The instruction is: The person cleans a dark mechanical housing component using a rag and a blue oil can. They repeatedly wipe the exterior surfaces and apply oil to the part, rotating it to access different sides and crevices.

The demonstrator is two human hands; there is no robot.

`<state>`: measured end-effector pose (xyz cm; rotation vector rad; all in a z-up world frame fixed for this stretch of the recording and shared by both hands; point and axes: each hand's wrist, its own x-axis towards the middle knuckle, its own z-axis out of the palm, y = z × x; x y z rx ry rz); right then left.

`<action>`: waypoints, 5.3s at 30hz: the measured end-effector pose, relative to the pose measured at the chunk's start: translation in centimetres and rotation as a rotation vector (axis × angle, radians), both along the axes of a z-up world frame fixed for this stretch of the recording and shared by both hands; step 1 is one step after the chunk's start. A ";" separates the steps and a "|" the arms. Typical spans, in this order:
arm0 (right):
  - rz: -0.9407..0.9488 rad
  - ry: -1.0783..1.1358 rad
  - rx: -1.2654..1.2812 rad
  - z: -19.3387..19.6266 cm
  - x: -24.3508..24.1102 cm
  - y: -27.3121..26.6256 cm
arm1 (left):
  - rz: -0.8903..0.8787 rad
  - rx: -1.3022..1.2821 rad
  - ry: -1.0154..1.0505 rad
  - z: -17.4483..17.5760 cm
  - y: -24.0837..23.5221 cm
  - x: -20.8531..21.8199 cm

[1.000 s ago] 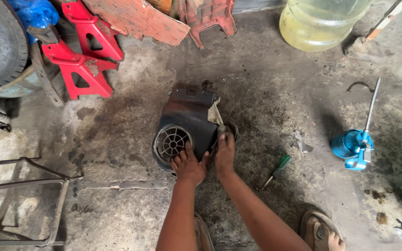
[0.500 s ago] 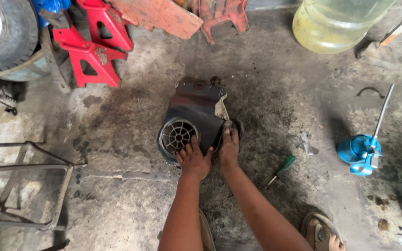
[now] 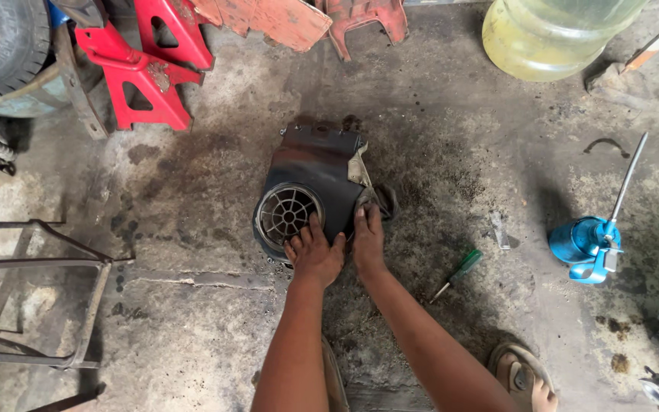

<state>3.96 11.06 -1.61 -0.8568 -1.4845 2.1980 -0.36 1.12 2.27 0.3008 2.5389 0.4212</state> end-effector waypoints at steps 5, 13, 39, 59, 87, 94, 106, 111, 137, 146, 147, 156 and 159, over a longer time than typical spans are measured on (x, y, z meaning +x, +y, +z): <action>-0.053 -0.057 -0.051 -1.2 2.0 -3.2 | 0.003 -0.018 -0.032 0.8 0.0 0.1; -0.017 0.023 -0.213 -5.9 5.0 -8.6 | 0.034 0.027 -0.073 -0.9 -0.1 -0.7; -0.156 0.184 -0.809 -1.0 4.2 -8.1 | 0.069 0.100 -0.161 -3.9 -0.9 -2.8; -0.295 0.683 -0.613 7.5 2.8 19.8 | 0.222 0.249 0.201 -0.6 1.1 0.2; -0.170 0.357 1.400 9.7 4.5 5.8 | 0.452 0.716 0.046 6.4 -2.4 -9.5; 0.016 0.497 1.376 8.9 3.7 7.0 | 0.593 0.620 -0.036 7.9 -3.3 -10.4; 0.021 0.381 1.337 8.2 3.4 7.8 | 0.375 0.173 0.241 15.4 0.0 -8.1; -0.013 0.306 1.419 7.3 2.0 8.7 | 0.437 0.265 0.265 15.3 -0.9 -8.6; 0.067 0.287 1.453 10.6 0.0 8.0 | 0.558 0.296 0.189 14.1 -1.8 -8.2; 0.143 0.559 1.206 10.6 1.9 4.9 | 0.668 0.432 0.102 12.3 -4.3 -8.9; 0.138 0.599 1.198 10.2 1.8 5.2 | 0.643 0.451 0.097 12.4 -4.5 -9.1; 0.107 0.557 1.357 9.7 0.6 6.0 | 0.462 0.192 0.223 14.7 -1.5 -7.9; 0.153 0.441 1.230 9.0 1.2 7.3 | 0.422 0.237 0.248 15.1 -0.9 -7.8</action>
